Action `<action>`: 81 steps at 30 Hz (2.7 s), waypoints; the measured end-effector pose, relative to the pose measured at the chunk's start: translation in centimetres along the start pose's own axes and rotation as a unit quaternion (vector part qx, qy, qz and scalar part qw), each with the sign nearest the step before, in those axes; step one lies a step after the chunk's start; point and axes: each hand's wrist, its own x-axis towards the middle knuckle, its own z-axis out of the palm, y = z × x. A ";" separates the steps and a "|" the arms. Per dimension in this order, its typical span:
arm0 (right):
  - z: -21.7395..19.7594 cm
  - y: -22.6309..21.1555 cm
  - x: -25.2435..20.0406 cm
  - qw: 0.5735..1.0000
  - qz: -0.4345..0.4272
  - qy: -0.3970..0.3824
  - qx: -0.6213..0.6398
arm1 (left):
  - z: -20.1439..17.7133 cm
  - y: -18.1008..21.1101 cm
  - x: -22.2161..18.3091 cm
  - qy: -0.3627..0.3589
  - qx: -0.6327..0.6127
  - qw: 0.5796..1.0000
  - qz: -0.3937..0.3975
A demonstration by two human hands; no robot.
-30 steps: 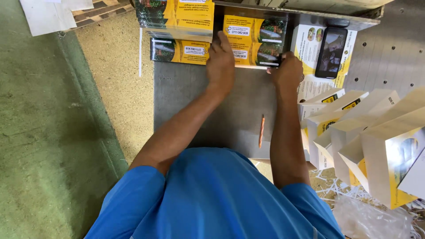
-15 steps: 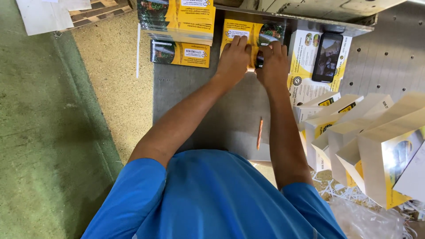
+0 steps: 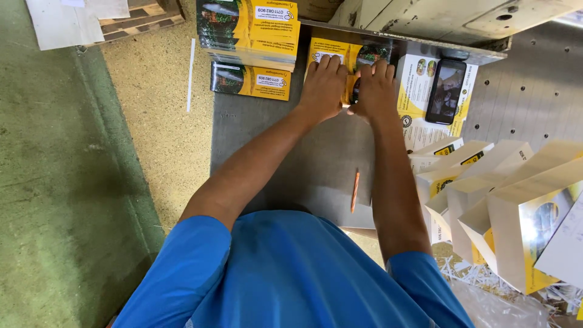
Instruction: Organizing and stacking printed labels on a production table while checking an order list.
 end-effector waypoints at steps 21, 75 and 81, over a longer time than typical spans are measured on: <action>1.7 0.7 1.5 0.989 0.046 0.140 0.023 | -0.3 -1.6 9.5 -0.198 -0.167 0.949 -0.179; 8.8 -15.6 0.7 0.911 -0.251 0.297 0.141 | -0.5 -17.7 -16.8 0.218 -0.017 0.976 0.021; 4.7 -4.0 -4.0 0.931 -0.134 0.330 0.078 | 0.0 -17.4 -14.4 0.195 -0.013 0.980 0.019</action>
